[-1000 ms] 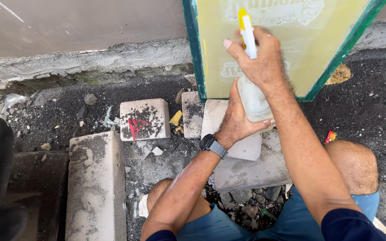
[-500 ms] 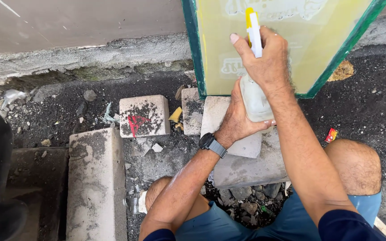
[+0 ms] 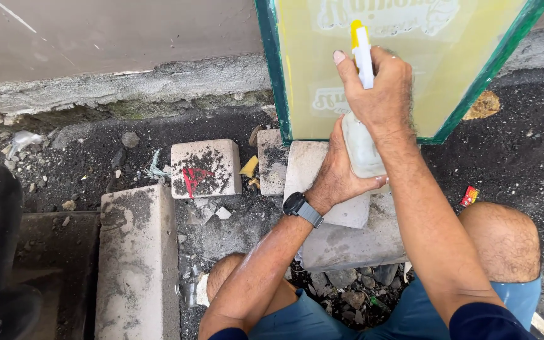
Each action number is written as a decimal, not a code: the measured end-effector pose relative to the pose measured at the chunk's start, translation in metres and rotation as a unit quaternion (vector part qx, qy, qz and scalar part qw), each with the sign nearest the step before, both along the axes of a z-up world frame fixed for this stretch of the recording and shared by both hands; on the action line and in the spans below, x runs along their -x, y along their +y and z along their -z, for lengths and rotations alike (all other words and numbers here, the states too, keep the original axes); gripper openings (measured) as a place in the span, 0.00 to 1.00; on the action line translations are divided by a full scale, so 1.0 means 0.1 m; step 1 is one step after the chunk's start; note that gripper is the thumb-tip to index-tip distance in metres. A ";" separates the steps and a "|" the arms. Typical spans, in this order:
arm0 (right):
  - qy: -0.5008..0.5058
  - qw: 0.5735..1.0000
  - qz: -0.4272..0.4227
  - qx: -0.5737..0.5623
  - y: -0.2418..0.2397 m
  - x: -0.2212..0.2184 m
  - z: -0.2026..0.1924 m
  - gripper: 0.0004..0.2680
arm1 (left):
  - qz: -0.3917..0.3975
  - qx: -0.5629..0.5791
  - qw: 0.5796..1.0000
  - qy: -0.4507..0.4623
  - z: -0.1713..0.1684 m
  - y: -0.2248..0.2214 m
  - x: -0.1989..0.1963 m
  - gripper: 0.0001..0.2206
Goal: The person sprays a cleaning solution onto a screen printing frame.
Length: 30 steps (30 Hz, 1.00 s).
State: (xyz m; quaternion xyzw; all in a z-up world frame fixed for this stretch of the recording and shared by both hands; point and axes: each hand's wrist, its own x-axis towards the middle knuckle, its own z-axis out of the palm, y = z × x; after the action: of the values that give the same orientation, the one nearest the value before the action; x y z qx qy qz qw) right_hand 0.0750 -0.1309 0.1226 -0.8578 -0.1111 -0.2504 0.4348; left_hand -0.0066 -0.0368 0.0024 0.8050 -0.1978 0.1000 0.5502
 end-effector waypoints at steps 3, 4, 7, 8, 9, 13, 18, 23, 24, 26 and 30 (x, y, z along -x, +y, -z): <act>-0.066 0.996 -0.057 0.003 -0.01 0.02 -0.04 0.15 | 0.000 0.000 1.000 -0.010 -0.06 0.01 0.03 0.65; -0.066 0.996 -0.058 0.002 0.01 0.00 -0.02 0.15 | -0.001 -0.001 1.000 -0.010 -0.04 0.01 0.03 0.65; -0.074 0.996 -0.047 0.028 0.01 -0.01 0.04 0.15 | 0.002 0.021 1.000 0.005 0.01 -0.02 0.03 0.65; -0.019 0.999 -0.037 0.010 0.01 -0.01 0.04 0.14 | -0.004 0.007 1.000 -0.003 0.03 -0.01 0.02 0.65; 0.037 0.999 -0.027 -0.008 0.01 0.00 0.05 0.14 | -0.010 -0.006 1.000 -0.011 0.04 0.00 0.02 0.64; 0.011 0.998 -0.064 -0.025 0.01 -0.03 0.08 0.13 | -0.003 0.008 1.000 -0.006 0.00 0.01 0.03 0.65; -0.036 0.998 -0.053 -0.006 0.03 0.03 0.00 0.14 | -0.012 -0.004 1.000 -0.002 0.03 0.01 0.03 0.65; -0.034 0.999 -0.038 -0.001 0.00 0.00 0.09 0.13 | -0.004 0.002 1.000 0.003 0.06 -0.03 0.02 0.65; 0.020 1.000 -0.007 0.001 0.00 0.00 0.09 0.14 | -0.010 0.002 1.000 -0.004 0.07 -0.02 0.03 0.65; -0.012 0.999 -0.030 0.005 -0.02 0.01 0.09 0.14 | -0.009 0.008 1.000 -0.014 0.06 -0.02 0.05 0.65; -0.062 0.997 -0.037 0.041 0.00 -0.02 0.13 0.15 | 0.004 0.023 1.000 -0.003 0.03 -0.02 0.05 0.64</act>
State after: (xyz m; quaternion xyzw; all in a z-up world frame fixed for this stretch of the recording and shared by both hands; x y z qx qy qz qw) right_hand 0.0775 -0.1307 0.1100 -0.8530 -0.1796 -0.2822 0.4006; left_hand -0.0116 -0.0384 -0.0002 0.7911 -0.2007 0.1048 0.5683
